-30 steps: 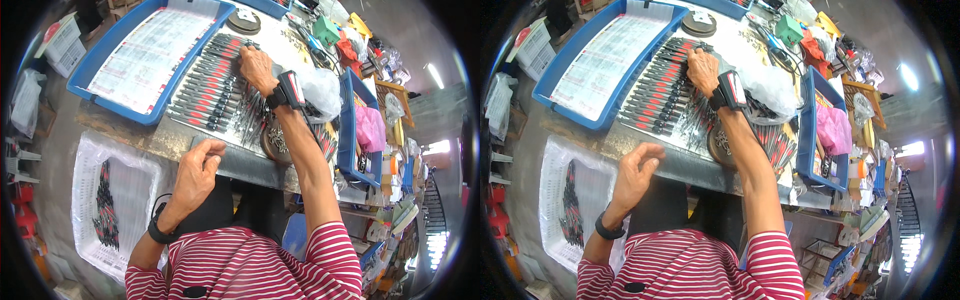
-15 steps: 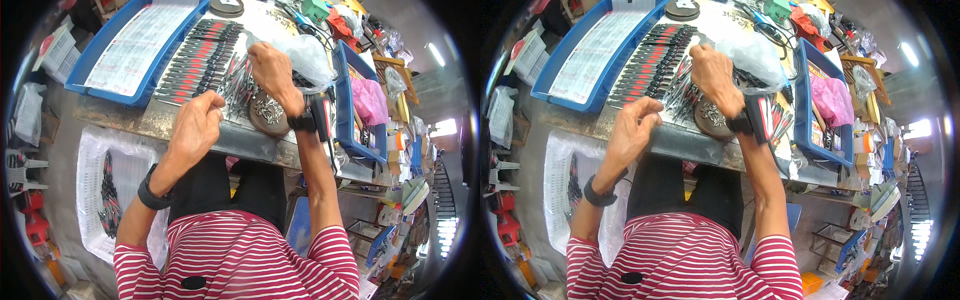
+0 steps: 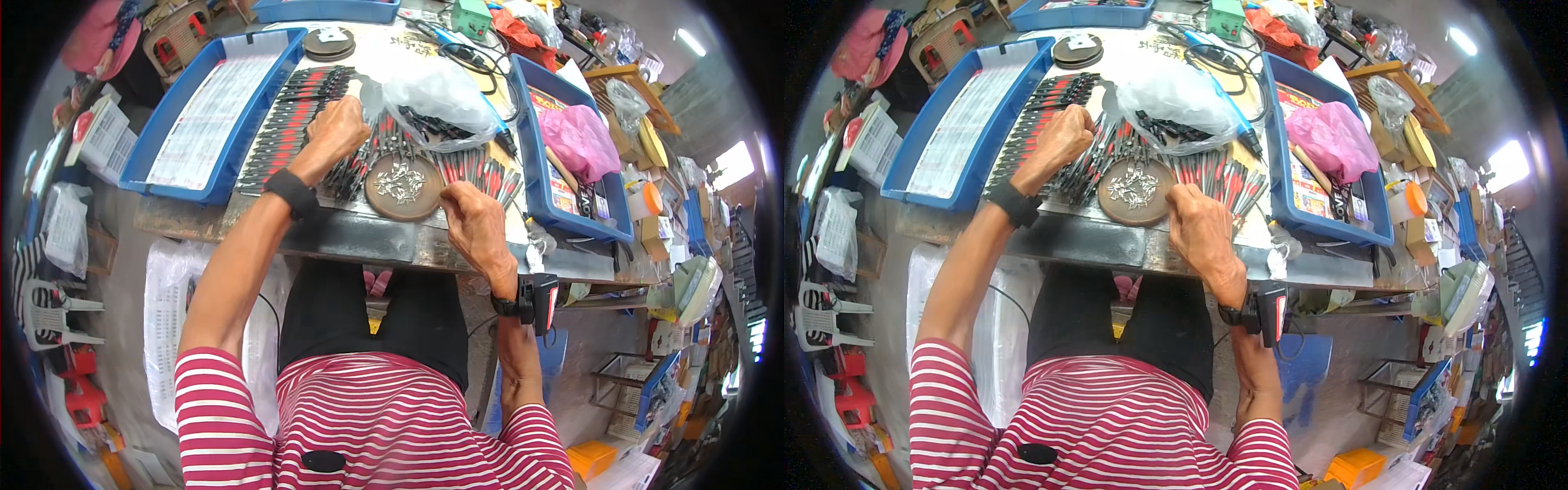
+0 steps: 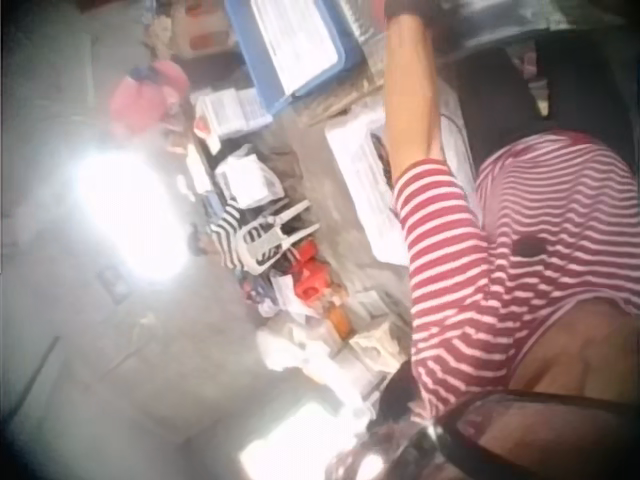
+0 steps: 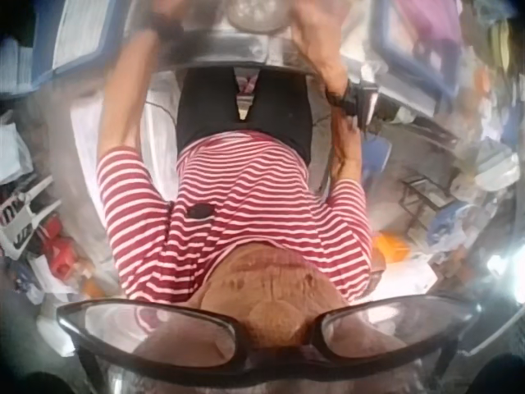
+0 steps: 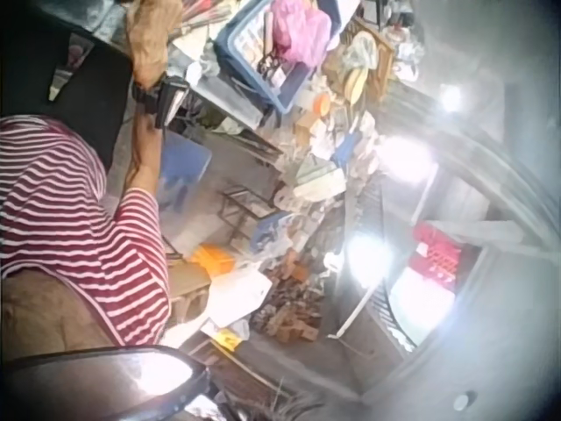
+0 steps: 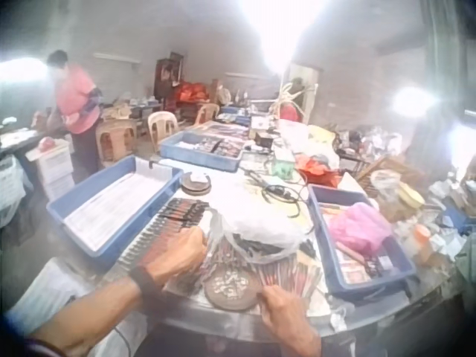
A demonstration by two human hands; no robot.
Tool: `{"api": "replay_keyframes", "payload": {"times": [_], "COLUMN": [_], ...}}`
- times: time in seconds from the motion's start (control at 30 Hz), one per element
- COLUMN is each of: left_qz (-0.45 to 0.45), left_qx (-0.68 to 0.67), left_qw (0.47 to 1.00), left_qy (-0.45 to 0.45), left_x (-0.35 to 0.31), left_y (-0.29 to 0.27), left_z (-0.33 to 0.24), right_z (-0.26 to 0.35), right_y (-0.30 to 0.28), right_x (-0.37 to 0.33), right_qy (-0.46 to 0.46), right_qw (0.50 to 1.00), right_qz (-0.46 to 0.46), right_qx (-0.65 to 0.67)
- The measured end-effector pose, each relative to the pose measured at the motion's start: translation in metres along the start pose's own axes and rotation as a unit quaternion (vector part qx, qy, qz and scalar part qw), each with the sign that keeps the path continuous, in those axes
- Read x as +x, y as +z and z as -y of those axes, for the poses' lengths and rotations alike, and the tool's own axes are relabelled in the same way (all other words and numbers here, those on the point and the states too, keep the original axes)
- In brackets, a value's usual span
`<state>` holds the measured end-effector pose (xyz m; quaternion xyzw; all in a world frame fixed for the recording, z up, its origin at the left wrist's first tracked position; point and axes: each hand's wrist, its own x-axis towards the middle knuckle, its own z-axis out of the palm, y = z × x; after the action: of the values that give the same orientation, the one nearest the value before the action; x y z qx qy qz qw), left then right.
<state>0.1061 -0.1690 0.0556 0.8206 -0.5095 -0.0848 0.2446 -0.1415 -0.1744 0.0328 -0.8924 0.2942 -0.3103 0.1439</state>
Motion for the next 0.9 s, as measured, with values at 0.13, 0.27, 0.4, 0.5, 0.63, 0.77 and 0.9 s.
{"api": "replay_keyframes", "payload": {"times": [0.13, 0.27, 0.4, 0.5, 0.63, 0.77, 0.9], "left_qz": [0.010, 0.033, 0.008, -0.006, -0.019, 0.001, -0.025], "left_qx": [0.052, 0.052, 0.056, 0.063, 0.109, 0.121, 0.107], "left_qw": [0.999, 0.998, 0.998, 0.996, 0.989, 0.985, 0.983], "left_qy": [-0.012, 0.018, 0.030, 0.060, 0.097, 0.124, 0.148], "left_x": [0.016, 0.032, 0.043, 0.046, 0.041, 0.039, 0.035], "left_y": [0.020, 0.038, 0.051, 0.055, 0.058, 0.054, 0.058], "left_z": [0.005, 0.026, 0.046, 0.050, 0.043, 0.035, 0.031], "right_z": [-0.013, -0.029, -0.041, -0.049, -0.066, -0.079, -0.075], "right_y": [-0.012, -0.030, -0.052, -0.069, -0.095, -0.113, -0.099], "right_x": [-0.008, -0.016, -0.025, -0.030, -0.027, -0.022, -0.023], "right_qy": [0.014, 0.086, 0.137, 0.176, 0.222, 0.220, 0.193], "right_qw": [1.000, 0.994, 0.986, 0.977, 0.961, 0.952, 0.971], "right_qz": [-0.018, -0.018, -0.032, -0.042, -0.090, -0.116, -0.061], "right_qx": [-0.013, -0.071, -0.092, -0.113, -0.141, -0.177, -0.130]}}
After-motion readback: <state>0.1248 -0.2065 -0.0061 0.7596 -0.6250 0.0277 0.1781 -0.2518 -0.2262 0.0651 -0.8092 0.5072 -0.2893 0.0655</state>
